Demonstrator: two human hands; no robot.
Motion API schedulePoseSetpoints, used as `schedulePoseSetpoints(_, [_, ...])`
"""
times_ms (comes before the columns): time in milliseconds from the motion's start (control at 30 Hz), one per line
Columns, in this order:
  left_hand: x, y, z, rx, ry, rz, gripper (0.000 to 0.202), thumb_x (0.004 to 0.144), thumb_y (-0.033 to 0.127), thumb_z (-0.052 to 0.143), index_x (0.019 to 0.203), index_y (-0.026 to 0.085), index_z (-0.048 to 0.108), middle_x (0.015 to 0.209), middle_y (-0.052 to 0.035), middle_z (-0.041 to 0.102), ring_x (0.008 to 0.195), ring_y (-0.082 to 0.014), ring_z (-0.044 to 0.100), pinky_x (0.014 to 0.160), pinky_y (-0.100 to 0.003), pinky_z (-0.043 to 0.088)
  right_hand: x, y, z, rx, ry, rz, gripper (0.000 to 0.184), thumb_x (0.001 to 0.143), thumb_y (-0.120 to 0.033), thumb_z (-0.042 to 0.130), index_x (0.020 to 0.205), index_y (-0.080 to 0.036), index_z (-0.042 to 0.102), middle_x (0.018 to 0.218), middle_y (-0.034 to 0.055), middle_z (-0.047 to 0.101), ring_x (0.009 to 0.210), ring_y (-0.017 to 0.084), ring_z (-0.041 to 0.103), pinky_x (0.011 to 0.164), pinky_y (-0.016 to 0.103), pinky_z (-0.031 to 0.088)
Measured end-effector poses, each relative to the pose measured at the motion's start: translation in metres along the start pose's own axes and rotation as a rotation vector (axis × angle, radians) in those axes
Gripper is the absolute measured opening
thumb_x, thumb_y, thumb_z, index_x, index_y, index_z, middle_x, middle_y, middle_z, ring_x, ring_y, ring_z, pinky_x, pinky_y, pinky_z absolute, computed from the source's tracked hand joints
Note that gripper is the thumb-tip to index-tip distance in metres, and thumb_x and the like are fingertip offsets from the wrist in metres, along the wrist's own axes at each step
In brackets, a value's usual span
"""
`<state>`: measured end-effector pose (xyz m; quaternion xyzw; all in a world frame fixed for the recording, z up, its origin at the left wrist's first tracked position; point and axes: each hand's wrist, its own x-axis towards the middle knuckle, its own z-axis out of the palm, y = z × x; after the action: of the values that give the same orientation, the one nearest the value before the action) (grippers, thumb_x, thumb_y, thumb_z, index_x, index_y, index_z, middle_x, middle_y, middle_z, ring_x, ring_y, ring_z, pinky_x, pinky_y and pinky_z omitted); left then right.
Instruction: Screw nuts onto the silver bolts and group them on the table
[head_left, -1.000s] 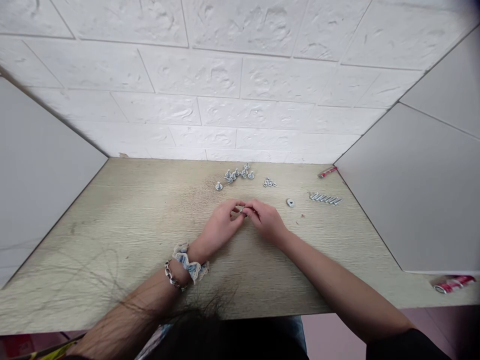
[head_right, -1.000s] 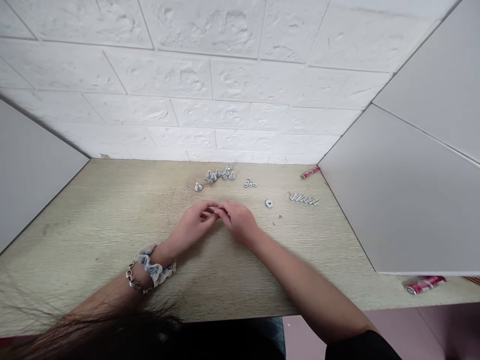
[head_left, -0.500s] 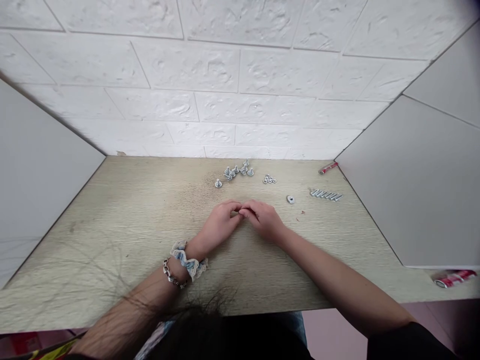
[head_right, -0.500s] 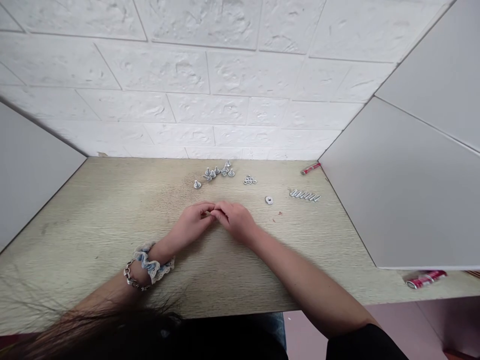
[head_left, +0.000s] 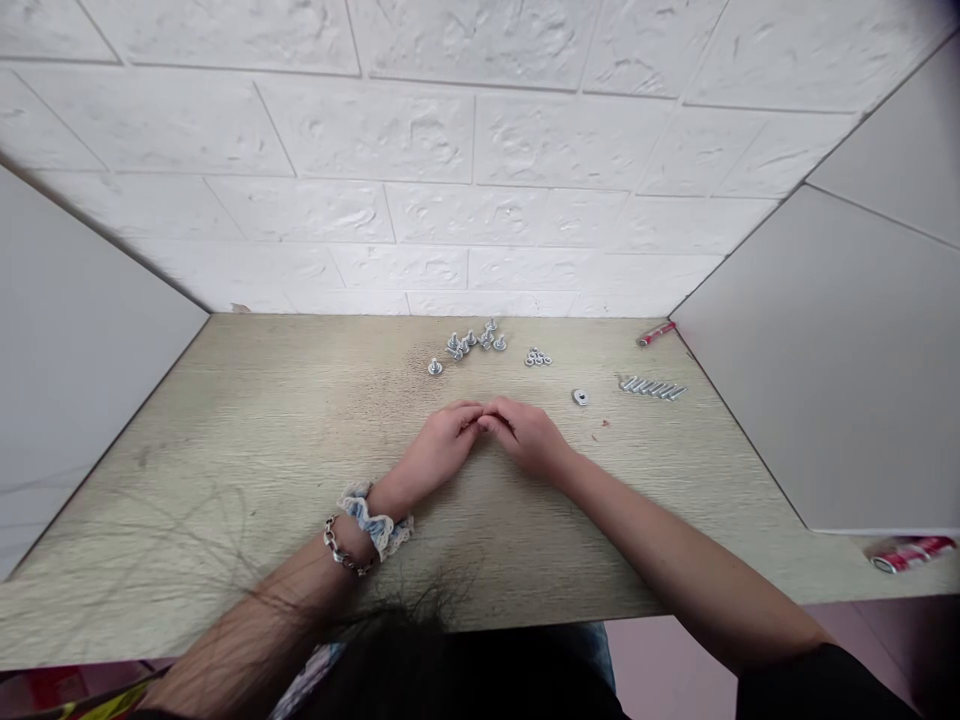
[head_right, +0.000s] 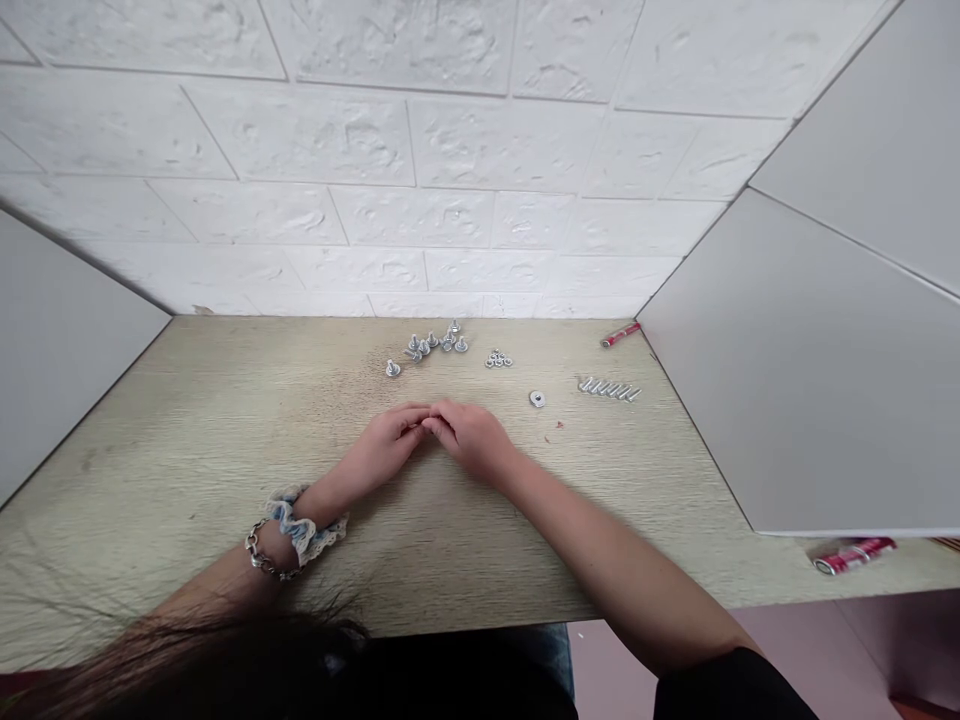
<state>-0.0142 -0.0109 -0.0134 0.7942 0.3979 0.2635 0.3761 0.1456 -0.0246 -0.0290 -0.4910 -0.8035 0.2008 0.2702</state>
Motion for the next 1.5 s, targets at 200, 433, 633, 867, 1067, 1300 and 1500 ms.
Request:
schedulePoseSetpoints(200, [-0.002, 0.003, 0.002, 0.101, 0.042, 0.001, 0.026, 0.08, 0.017, 0.045, 0.099, 0.019, 0.062, 0.102, -0.0032, 0.062, 0.096, -0.0171, 0.054, 0.089, -0.03, 0.041, 0.0, 0.0, 0.0, 0.001, 0.008, -0.025, 0.017, 0.09, -0.026, 0.039, 0.086, -0.019, 0.055, 0.082, 0.0021, 0.061, 0.074, 0.014, 0.054, 0.068, 0.024, 0.038])
schedulePoseSetpoints(433, [-0.003, 0.004, 0.004, 0.121, 0.04, 0.007, 0.016, 0.075, 0.015, 0.05, 0.088, 0.018, 0.059, 0.091, -0.0013, 0.062, 0.086, -0.0155, 0.054, 0.079, -0.028, 0.042, -0.002, 0.0, 0.004, -0.05, 0.06, -0.142, 0.02, 0.09, -0.029, 0.038, 0.086, -0.019, 0.055, 0.082, 0.0026, 0.063, 0.074, 0.014, 0.055, 0.07, 0.025, 0.038])
schedulePoseSetpoints(633, [-0.003, 0.004, 0.004, 0.128, 0.072, 0.035, 0.024, 0.073, 0.017, 0.054, 0.096, 0.018, 0.058, 0.099, -0.0032, 0.06, 0.094, -0.0173, 0.053, 0.086, -0.03, 0.04, -0.003, 0.0, 0.004, -0.071, 0.146, -0.212, 0.028, 0.092, -0.034, 0.033, 0.082, -0.02, 0.055, 0.077, 0.0031, 0.063, 0.072, 0.014, 0.056, 0.071, 0.026, 0.038])
schedulePoseSetpoints(867, [-0.006, 0.001, 0.008, 0.168, 0.014, 0.028, 0.009, 0.076, 0.019, 0.051, 0.077, 0.017, 0.06, 0.081, -0.0017, 0.063, 0.076, -0.0155, 0.055, 0.071, -0.027, 0.041, -0.005, -0.008, 0.001, -0.081, 0.206, -0.327, 0.024, 0.091, -0.031, 0.037, 0.08, -0.019, 0.054, 0.076, 0.0027, 0.063, 0.073, 0.014, 0.056, 0.072, 0.026, 0.038])
schedulePoseSetpoints(1067, [-0.007, 0.003, 0.012, 0.136, -0.021, -0.107, 0.013, 0.073, 0.014, 0.048, 0.075, 0.015, 0.061, 0.08, -0.0021, 0.066, 0.07, -0.0146, 0.057, 0.065, -0.024, 0.041, -0.003, -0.009, 0.002, -0.074, 0.176, -0.314, 0.024, 0.092, -0.03, 0.036, 0.08, -0.018, 0.054, 0.073, 0.0024, 0.06, 0.068, 0.014, 0.053, 0.066, 0.025, 0.038])
schedulePoseSetpoints(1300, [-0.005, 0.004, 0.012, 0.197, -0.027, -0.166, 0.016, 0.075, 0.018, 0.047, 0.076, 0.015, 0.063, 0.079, -0.0035, 0.067, 0.069, -0.0155, 0.058, 0.065, -0.025, 0.041, -0.003, -0.009, 0.001, -0.04, 0.078, -0.257, 0.02, 0.091, -0.028, 0.036, 0.084, -0.018, 0.052, 0.08, 0.003, 0.06, 0.073, 0.014, 0.053, 0.068, 0.026, 0.039])
schedulePoseSetpoints(1500, [-0.006, 0.004, 0.012, 0.225, -0.052, -0.149, 0.013, 0.074, 0.019, 0.049, 0.075, 0.016, 0.062, 0.077, -0.003, 0.066, 0.07, -0.0157, 0.058, 0.065, -0.025, 0.042, -0.003, -0.01, 0.002, -0.041, 0.045, -0.232, 0.02, 0.091, -0.028, 0.035, 0.082, -0.018, 0.05, 0.079, 0.0035, 0.059, 0.073, 0.015, 0.052, 0.067, 0.026, 0.037])
